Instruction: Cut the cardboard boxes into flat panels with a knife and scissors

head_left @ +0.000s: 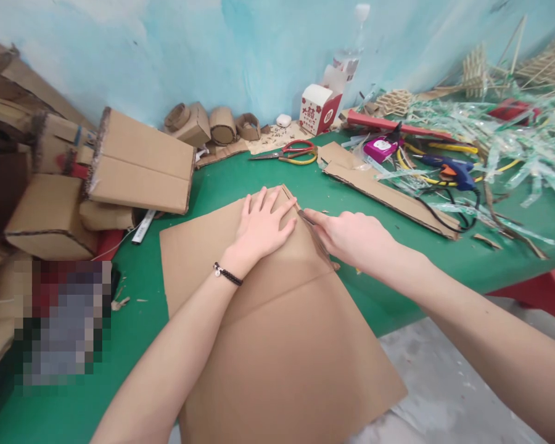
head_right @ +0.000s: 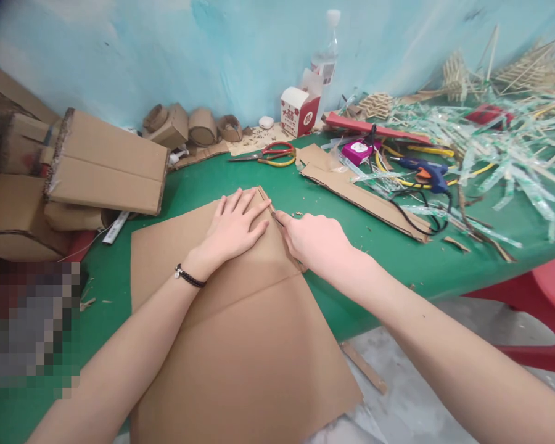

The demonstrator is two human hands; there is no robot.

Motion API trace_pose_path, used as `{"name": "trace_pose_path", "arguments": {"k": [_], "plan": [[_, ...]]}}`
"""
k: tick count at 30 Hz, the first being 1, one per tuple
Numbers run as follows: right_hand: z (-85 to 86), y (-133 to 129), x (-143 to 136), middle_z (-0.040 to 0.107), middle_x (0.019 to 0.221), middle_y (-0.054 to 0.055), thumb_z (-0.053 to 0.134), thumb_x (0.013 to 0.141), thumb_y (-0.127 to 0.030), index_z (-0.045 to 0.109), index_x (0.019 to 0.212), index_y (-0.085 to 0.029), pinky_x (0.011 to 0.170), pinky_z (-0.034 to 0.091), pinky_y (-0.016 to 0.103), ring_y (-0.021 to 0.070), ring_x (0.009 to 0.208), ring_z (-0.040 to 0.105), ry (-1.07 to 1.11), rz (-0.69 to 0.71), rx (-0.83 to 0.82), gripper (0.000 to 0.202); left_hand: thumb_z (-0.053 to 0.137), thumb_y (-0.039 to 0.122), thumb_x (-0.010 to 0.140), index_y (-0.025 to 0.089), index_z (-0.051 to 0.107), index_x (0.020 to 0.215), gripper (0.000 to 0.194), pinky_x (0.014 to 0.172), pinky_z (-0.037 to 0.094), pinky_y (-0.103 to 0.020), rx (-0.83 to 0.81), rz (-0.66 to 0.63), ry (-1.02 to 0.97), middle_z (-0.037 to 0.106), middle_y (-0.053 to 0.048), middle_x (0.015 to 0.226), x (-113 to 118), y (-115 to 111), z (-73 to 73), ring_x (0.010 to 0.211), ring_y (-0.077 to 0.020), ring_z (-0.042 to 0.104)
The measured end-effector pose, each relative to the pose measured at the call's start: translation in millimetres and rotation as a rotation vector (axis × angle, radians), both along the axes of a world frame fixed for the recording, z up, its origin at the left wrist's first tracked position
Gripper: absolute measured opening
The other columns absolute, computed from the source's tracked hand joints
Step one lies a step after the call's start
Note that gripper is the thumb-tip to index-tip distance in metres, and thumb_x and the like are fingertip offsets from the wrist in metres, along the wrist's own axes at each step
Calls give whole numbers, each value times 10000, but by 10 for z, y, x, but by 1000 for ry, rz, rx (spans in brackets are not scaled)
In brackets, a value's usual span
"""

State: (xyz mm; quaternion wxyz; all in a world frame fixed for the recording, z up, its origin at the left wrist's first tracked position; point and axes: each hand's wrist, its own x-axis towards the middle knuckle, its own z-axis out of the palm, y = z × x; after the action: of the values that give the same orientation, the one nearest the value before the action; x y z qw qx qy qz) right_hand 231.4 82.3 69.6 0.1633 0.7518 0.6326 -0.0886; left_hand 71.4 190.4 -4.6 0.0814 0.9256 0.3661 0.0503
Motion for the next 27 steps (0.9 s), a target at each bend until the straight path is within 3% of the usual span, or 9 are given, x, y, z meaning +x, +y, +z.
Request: {"name": "trace_pose_path", "arguments": {"k": [8, 27], "plan": [[3, -82, -31, 816, 1052, 161, 279, 1133, -395, 432, 1680, -369, 706, 543, 375, 360, 936, 802, -10, -14, -28, 569, 418, 542, 1105, 396, 462, 1661, 576, 1355, 140, -644, -28, 1, 6, 314, 1, 1802, 11, 3, 14, 1683, -347, 195], [-32, -350, 26, 815, 995, 160, 238, 1138, -479, 399, 1694, -384, 643, 492, 337, 359, 889, 801, -45, -7, -56, 586, 390, 547, 1104, 393, 460, 1663, 583, 1360, 111, -635, -37, -9, -22, 307, 10, 1805, -1, 16, -28, 1682, -345, 194]]}}
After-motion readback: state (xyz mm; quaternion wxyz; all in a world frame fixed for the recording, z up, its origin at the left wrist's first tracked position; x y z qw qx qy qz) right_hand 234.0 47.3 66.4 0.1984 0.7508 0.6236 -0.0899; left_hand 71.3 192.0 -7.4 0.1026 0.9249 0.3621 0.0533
